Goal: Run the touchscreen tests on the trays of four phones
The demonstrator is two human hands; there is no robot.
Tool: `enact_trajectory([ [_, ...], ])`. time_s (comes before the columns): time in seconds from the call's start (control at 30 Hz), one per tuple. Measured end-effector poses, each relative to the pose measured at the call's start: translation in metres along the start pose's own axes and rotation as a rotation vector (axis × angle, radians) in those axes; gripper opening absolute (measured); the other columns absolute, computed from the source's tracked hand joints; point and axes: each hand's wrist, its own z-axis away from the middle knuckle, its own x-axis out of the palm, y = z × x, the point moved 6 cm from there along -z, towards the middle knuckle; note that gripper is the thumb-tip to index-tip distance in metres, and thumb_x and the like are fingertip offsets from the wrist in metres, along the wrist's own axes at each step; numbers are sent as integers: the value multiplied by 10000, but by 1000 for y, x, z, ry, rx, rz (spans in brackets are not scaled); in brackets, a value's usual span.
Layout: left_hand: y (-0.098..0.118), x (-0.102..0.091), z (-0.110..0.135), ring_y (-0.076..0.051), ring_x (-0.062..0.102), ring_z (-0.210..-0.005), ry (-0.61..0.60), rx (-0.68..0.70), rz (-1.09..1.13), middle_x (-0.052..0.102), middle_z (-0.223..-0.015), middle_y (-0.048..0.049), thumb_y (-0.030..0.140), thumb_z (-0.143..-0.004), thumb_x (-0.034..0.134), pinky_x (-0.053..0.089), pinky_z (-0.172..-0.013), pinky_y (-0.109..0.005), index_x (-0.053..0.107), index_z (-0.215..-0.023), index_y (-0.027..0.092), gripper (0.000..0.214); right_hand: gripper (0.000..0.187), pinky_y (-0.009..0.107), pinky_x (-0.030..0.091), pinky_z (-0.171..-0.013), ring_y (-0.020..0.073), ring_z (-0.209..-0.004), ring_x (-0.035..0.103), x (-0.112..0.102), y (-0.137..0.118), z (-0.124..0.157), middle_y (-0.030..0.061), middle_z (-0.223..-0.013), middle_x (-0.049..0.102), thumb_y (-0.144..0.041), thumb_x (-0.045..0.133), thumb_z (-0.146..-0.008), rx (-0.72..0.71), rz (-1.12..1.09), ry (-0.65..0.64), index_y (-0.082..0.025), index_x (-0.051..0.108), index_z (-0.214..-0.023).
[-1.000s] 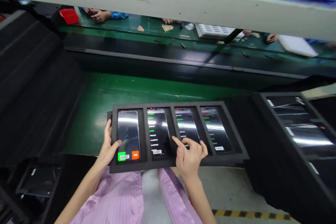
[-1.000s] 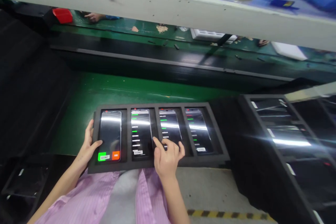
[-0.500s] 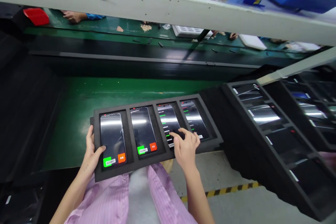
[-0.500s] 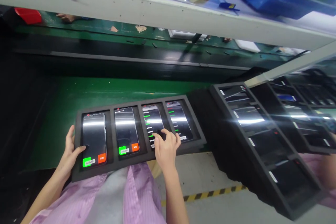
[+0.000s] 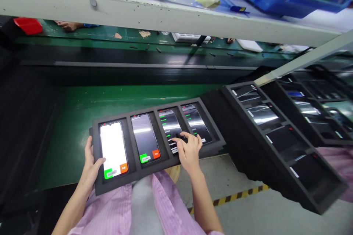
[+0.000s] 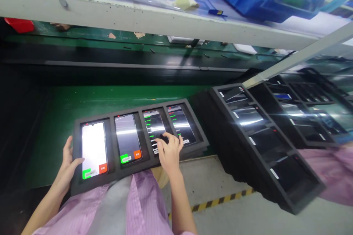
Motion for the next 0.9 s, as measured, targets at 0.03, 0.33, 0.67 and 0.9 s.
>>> enact_trajectory([
  [0.03, 0, 0, 0, -326, 429, -1250, -1, -13, 3, 411, -1363, -87, 199, -668, 541, 312, -1049, -531, 110, -1437, 307, 888, 399, 486, 197, -1026, 182, -959, 475, -3, 4, 0, 37, -993, 534, -311, 299, -920, 24, -16, 33, -277, 693, -871],
  [0.33, -2, -2, -4, -321, 345, -1315, 25, 74, -71, 394, -1379, -60, 243, -694, 533, 233, -1105, -513, 135, -1437, 296, 845, 540, 529, 233, -973, 254, -1030, 437, -28, 89, -16, 107, -1059, 525, -415, 205, -921, 389, 114, 153, -232, 708, -857],
  [0.67, 0, -5, -9, -344, 264, -1352, 56, 116, -98, 325, -1424, -55, 245, -673, 558, 219, -1110, -520, 191, -1428, 290, 841, 510, 511, 210, -1015, 236, -1100, 428, -19, 98, -35, 104, -1146, 524, -327, 203, -919, 386, 69, 224, -230, 703, -891],
  [0.9, 7, -2, -5, -357, 252, -1351, 58, 95, -73, 364, -1383, -98, 252, -672, 538, 193, -1108, -543, 185, -1432, 231, 838, 424, 404, 314, -926, 210, -992, 491, -25, 95, -30, 61, -1020, 610, -240, 325, -842, 282, -12, 268, -233, 689, -624],
])
